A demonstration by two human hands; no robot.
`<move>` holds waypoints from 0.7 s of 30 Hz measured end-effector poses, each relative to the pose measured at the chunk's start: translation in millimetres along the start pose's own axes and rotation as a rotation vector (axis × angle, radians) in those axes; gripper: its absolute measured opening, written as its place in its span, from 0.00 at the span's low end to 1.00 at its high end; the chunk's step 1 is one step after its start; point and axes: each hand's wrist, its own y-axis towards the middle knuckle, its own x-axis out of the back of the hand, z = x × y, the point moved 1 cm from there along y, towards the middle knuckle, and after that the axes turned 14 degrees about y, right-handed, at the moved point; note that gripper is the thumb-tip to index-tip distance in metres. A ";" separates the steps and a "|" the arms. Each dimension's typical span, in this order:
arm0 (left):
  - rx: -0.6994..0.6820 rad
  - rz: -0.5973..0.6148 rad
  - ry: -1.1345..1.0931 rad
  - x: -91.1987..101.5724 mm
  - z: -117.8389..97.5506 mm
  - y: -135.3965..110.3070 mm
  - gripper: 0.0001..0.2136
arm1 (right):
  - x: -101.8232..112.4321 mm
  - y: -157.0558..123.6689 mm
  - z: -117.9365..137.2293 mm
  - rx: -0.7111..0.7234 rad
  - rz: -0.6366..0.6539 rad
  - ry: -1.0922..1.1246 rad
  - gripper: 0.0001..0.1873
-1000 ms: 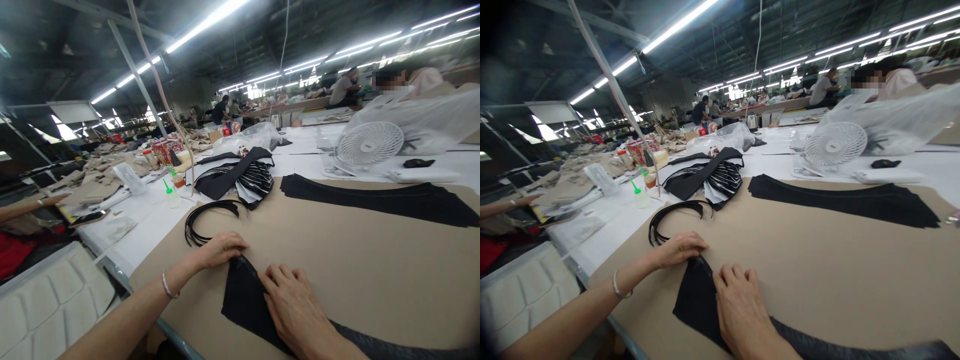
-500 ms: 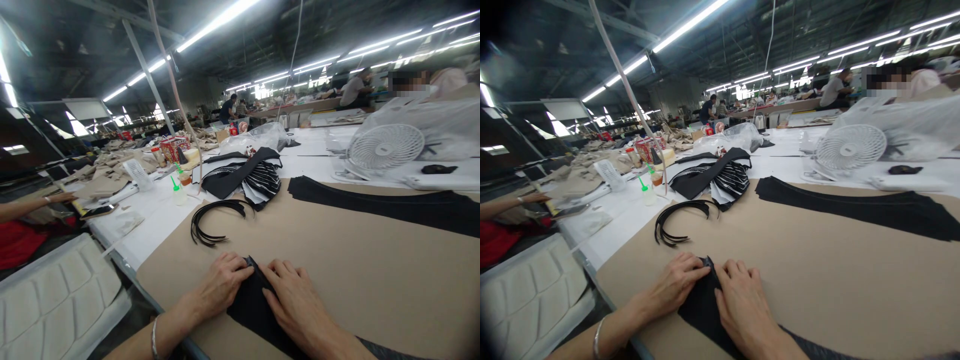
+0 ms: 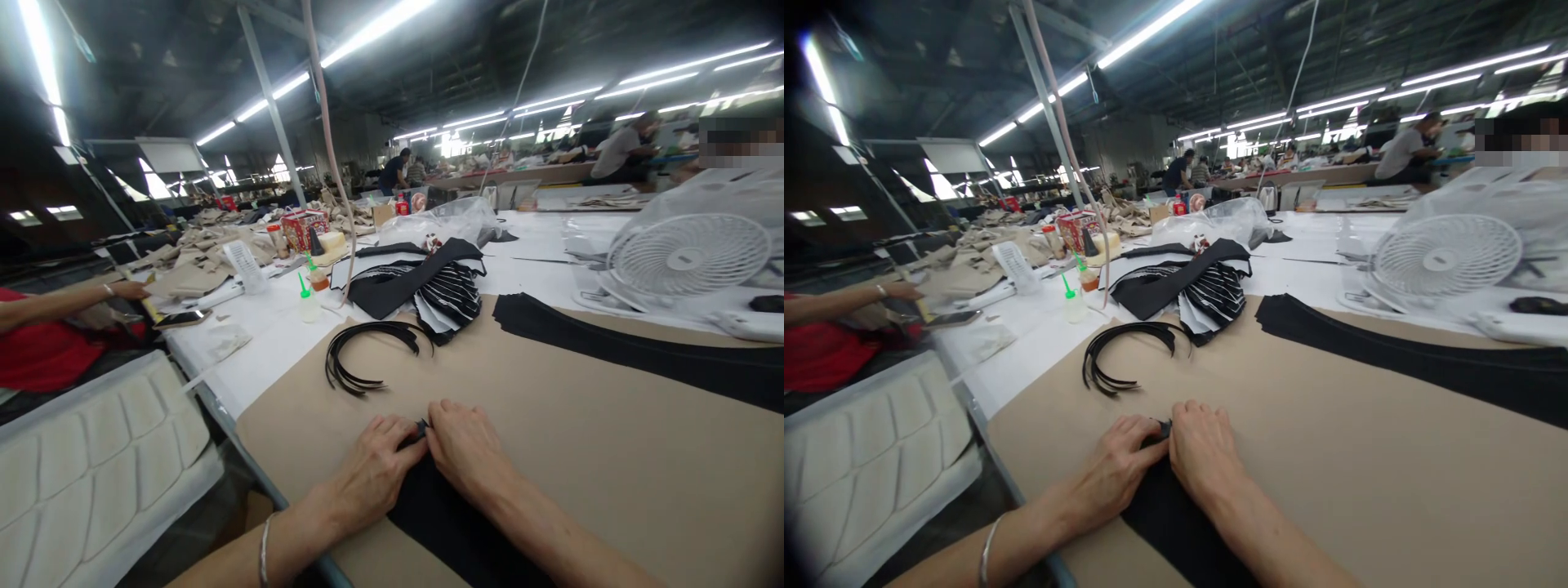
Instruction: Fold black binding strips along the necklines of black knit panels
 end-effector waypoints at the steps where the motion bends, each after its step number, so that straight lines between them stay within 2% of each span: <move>1: -0.006 -0.002 -0.005 -0.3 0.0 -0.5 0.18 | 0.0 1.8 -0.8 0.000 0.010 0.004 0.10; 10: -0.039 -0.054 0.020 -1.6 -0.5 -2.6 0.16 | 1.5 12.1 -20.8 -0.115 0.035 0.213 0.10; 14: -0.039 -0.048 0.029 -1.2 -1.2 -3.4 0.16 | 2.8 13.9 -25.7 -0.107 0.062 0.306 0.10; 19: -0.050 -0.037 0.034 -4.4 0.3 -4.3 0.17 | 8.4 14.2 -25.9 -0.053 0.101 0.363 0.15; 21: -0.047 -0.039 0.039 -4.9 0.3 -4.3 0.17 | 8.8 14.2 -22.6 -0.052 0.080 0.342 0.13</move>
